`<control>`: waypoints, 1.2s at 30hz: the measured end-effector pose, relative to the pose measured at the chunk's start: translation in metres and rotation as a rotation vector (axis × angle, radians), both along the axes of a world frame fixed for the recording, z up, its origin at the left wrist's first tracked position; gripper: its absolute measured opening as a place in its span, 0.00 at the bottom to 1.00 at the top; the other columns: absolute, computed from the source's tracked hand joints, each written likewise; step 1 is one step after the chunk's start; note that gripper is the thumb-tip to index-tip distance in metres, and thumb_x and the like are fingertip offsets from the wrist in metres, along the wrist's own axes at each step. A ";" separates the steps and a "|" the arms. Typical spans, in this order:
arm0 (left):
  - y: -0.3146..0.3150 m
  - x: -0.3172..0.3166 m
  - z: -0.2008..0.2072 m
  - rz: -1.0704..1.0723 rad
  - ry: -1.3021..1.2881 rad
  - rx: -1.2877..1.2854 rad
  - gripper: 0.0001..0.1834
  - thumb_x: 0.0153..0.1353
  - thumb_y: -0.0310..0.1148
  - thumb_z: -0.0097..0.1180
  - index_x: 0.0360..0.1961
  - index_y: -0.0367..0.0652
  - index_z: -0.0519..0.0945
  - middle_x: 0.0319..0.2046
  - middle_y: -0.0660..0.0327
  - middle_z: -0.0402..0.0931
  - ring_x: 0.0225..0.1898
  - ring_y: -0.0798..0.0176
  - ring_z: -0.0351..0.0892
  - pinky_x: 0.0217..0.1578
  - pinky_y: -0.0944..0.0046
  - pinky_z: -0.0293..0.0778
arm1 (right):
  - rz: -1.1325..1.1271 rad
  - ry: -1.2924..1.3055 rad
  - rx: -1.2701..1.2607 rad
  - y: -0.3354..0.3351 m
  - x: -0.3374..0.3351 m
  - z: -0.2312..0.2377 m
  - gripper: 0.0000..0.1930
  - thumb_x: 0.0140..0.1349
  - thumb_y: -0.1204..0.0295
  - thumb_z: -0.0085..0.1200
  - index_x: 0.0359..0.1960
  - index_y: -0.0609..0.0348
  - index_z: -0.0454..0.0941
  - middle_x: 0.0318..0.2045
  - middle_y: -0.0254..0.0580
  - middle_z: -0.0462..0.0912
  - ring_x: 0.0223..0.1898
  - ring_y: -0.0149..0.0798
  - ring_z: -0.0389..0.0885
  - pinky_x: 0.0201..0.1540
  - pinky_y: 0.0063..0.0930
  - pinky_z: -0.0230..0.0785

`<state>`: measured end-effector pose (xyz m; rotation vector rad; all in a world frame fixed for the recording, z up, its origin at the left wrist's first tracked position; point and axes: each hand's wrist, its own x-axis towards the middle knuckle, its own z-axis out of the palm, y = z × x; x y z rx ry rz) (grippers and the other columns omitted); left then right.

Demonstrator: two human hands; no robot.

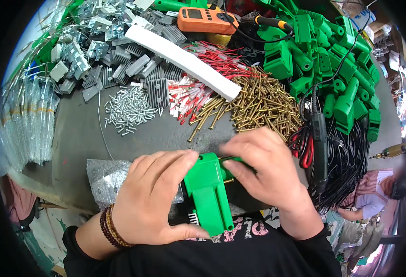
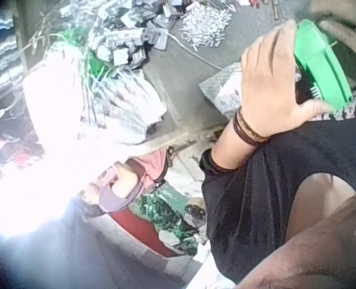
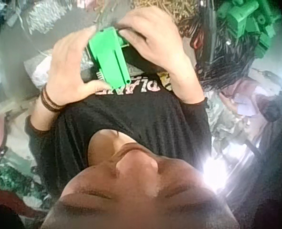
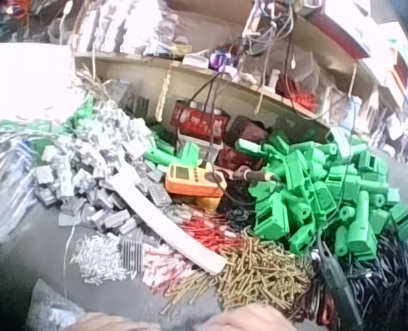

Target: Assembling an electronic device by soldering wires, placing internal components into a green plastic housing, and fastening the casing with screws.

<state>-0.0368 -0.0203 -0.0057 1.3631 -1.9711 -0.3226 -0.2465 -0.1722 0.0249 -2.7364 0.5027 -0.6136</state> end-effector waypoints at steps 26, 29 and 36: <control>-0.004 0.006 -0.002 0.067 0.002 0.079 0.60 0.43 0.67 0.71 0.66 0.30 0.66 0.53 0.47 0.78 0.52 0.43 0.78 0.55 0.47 0.67 | -0.478 -0.793 0.577 -0.022 -0.182 0.055 0.37 0.58 0.70 0.68 0.67 0.63 0.63 0.47 0.42 0.78 0.38 0.34 0.77 0.45 0.32 0.75; 0.002 0.005 -0.001 0.083 -0.015 0.097 0.60 0.43 0.67 0.71 0.66 0.30 0.66 0.52 0.47 0.79 0.52 0.43 0.78 0.56 0.47 0.67 | -0.015 -1.029 1.046 -0.010 -0.116 0.071 0.38 0.60 0.64 0.65 0.68 0.62 0.57 0.51 0.41 0.70 0.39 0.33 0.71 0.43 0.38 0.77; 0.002 0.003 -0.003 0.118 0.031 0.053 0.59 0.43 0.66 0.72 0.66 0.31 0.68 0.51 0.48 0.79 0.50 0.44 0.79 0.55 0.50 0.68 | 0.582 -0.713 0.833 -0.022 -0.006 0.084 0.34 0.63 0.65 0.61 0.66 0.61 0.59 0.52 0.38 0.70 0.31 0.28 0.71 0.38 0.31 0.64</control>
